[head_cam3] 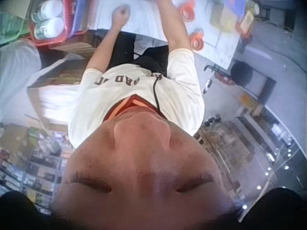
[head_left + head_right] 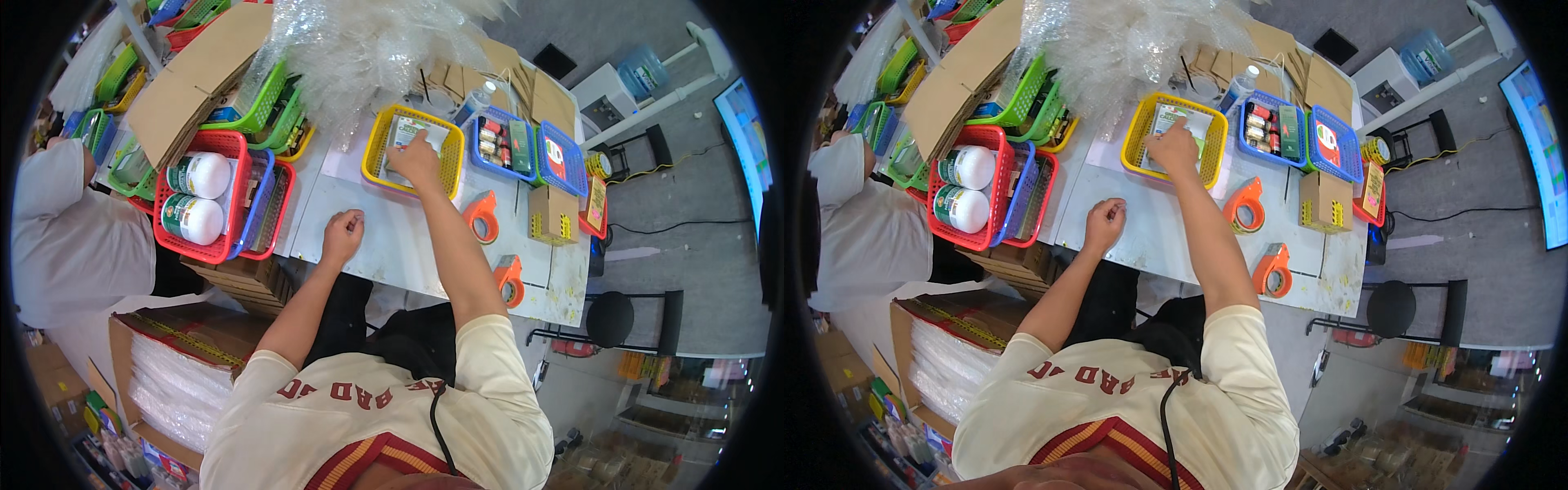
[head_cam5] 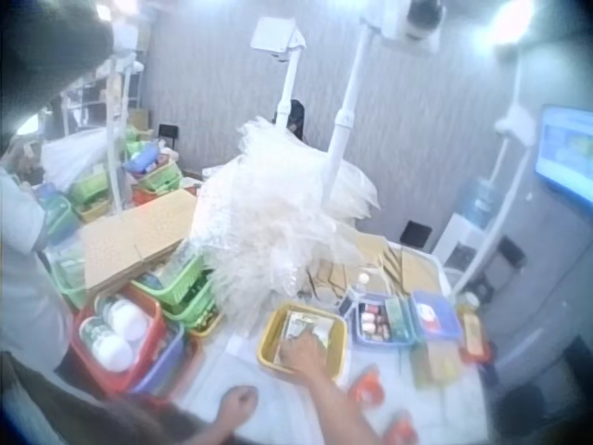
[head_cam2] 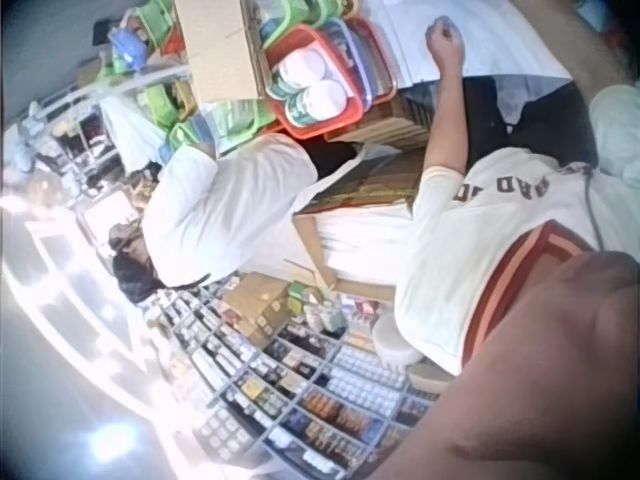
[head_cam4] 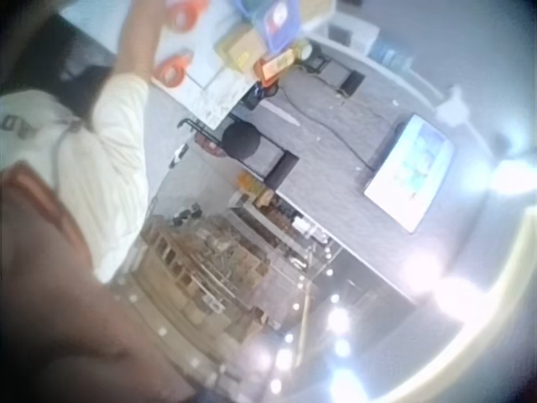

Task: The person affixes a shipping label to a small box using a handheld tape dispenser, wraps the box in bubble wrap, secures it with tape, and places it into a larger cardboard box.

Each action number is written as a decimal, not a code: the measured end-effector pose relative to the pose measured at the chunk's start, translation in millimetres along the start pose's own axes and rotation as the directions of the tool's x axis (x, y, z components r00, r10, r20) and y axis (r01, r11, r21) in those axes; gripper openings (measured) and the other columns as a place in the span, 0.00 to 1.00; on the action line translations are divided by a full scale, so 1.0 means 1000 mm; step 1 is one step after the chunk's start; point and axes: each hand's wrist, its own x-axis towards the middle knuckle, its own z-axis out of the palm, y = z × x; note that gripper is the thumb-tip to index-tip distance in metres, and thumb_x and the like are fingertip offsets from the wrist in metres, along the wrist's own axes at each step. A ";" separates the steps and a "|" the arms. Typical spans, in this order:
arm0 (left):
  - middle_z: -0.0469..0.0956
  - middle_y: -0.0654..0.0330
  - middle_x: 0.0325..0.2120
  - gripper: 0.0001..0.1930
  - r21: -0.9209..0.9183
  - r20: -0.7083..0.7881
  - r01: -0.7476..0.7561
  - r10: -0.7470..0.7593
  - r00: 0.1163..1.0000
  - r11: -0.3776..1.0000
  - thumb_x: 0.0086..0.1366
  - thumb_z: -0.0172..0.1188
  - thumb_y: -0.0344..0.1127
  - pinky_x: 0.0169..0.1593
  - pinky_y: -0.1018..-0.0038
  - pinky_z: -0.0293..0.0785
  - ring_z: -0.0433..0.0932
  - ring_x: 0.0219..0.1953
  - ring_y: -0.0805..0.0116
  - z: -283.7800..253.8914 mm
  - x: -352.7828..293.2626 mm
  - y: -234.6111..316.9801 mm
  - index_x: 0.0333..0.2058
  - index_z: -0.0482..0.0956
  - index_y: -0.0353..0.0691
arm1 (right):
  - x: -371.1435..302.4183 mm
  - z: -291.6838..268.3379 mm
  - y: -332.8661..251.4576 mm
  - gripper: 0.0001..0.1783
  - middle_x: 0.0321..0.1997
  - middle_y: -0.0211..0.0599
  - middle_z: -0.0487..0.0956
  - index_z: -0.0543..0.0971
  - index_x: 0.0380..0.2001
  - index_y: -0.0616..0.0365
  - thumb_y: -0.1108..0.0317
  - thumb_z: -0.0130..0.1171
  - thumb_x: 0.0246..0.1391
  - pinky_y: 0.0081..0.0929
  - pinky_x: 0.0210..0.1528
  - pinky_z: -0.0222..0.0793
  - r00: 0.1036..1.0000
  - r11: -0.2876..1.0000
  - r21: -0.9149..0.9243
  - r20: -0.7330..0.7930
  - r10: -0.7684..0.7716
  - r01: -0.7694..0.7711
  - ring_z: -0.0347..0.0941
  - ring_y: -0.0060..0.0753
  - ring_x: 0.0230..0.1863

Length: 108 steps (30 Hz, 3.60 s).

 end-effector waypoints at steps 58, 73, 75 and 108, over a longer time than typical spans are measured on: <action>0.82 0.57 0.31 0.10 0.374 -0.847 -0.846 0.511 -0.145 0.379 0.59 0.68 0.28 0.36 0.68 0.72 0.80 0.30 0.64 -0.359 0.184 0.370 0.40 0.84 0.33 | -0.272 0.036 0.183 0.22 0.46 0.50 0.78 0.79 0.49 0.60 0.67 0.68 0.51 0.36 0.41 0.75 0.981 0.922 0.334 -0.082 -0.178 0.195 0.77 0.43 0.34; 0.84 0.51 0.42 0.13 -0.187 0.352 -0.864 0.853 0.386 0.468 0.48 0.71 0.28 0.45 0.60 0.75 0.83 0.43 0.54 -0.093 -0.078 0.318 0.32 0.78 0.41 | -0.353 -0.111 0.062 0.46 0.64 0.38 0.75 0.64 0.69 0.65 0.77 0.75 0.49 0.28 0.62 0.70 0.887 0.138 0.947 -0.211 -0.410 0.289 0.73 0.28 0.61; 0.84 0.50 0.43 0.14 -0.212 0.380 -0.780 0.785 0.490 0.589 0.48 0.71 0.26 0.49 0.61 0.76 0.83 0.45 0.52 -0.079 -0.089 0.296 0.35 0.80 0.39 | -0.362 -0.114 0.062 0.43 0.63 0.36 0.75 0.65 0.69 0.64 0.77 0.74 0.51 0.28 0.62 0.70 0.954 0.257 0.944 -0.139 -0.267 0.209 0.74 0.28 0.60; 0.86 0.64 0.36 0.13 -0.446 0.743 0.314 0.151 0.652 0.838 0.65 0.70 0.33 0.44 0.79 0.75 0.79 0.37 0.79 -0.046 -0.057 0.208 0.45 0.86 0.32 | -0.336 -0.119 0.091 0.09 0.36 0.47 0.84 0.73 0.44 0.62 0.71 0.60 0.67 0.26 0.25 0.78 0.944 0.097 0.975 -0.218 0.249 0.200 0.81 0.31 0.23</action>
